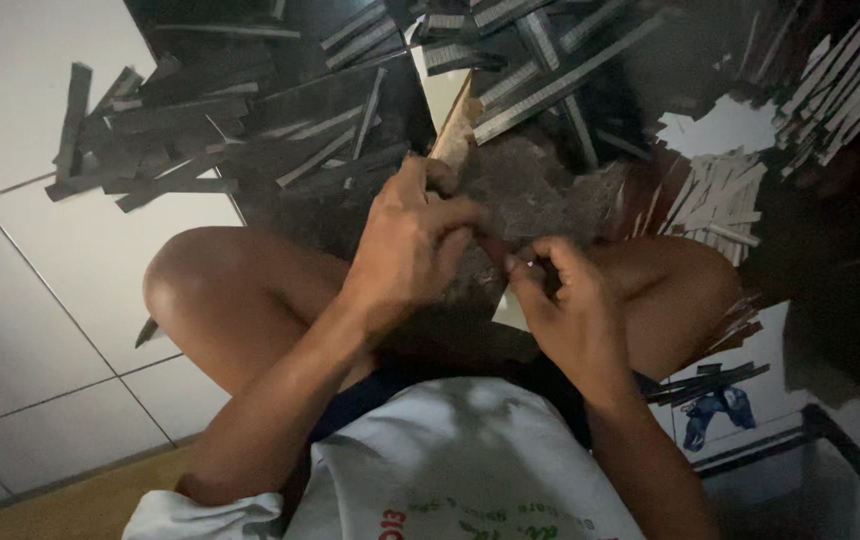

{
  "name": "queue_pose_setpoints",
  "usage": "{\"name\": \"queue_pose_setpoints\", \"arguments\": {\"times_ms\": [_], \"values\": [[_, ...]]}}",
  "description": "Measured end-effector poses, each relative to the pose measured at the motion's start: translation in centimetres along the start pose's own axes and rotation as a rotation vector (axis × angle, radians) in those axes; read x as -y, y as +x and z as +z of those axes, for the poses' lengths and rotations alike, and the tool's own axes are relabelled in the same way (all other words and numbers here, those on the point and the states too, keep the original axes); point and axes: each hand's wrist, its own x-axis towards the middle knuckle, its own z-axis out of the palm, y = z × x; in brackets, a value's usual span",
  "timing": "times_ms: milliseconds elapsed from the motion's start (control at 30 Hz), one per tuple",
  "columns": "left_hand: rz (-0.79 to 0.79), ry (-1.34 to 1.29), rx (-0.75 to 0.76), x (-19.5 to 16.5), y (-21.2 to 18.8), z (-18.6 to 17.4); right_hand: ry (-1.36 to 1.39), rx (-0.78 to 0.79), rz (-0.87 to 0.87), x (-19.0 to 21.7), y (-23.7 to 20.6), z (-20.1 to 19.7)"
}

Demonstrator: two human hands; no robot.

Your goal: The person sits on the floor and repeatedly splits reddish-brown leather strips lengthwise using a fixed blade on a wooden block. They pick up strips, position them against the blade, pull them through to split, and place the resulting pieces into a pile.

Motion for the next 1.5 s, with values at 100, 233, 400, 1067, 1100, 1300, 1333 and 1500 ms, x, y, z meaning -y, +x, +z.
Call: {"name": "queue_pose_setpoints", "arguments": {"times_ms": [100,233,400,1067,1100,1300,1333,1500], "values": [[0.078,0.063,-0.025,-0.2,-0.7,0.3,-0.067,-0.024,-0.021,0.0,0.0,-0.1],[0.323,0.315,-0.035,0.4,-2.0,0.4,-0.101,-0.016,0.019,-0.1,0.0,-0.1],[0.445,0.555,0.054,0.2,-3.6,0.7,-0.102,-0.095,-0.153,0.3,0.1,0.2],[0.627,0.690,0.106,-0.9,-0.9,-1.2,-0.110,0.042,-0.010,-1.0,-0.4,-2.2],[0.625,0.725,0.110,-1.0,-0.9,-1.3,-0.063,0.031,-0.019,-1.1,-0.5,-2.3],[0.608,0.711,0.138,-1.7,-0.6,-1.4,-0.079,0.038,-0.036,-0.9,-0.5,-2.5],[0.617,0.719,0.140,-1.8,-0.6,-1.4,-0.087,0.036,-0.062,-0.8,-0.6,-2.6],[0.597,0.764,0.199,-1.5,-1.0,-1.3,-0.057,0.011,-0.066,-0.8,-0.8,-2.7]]}}
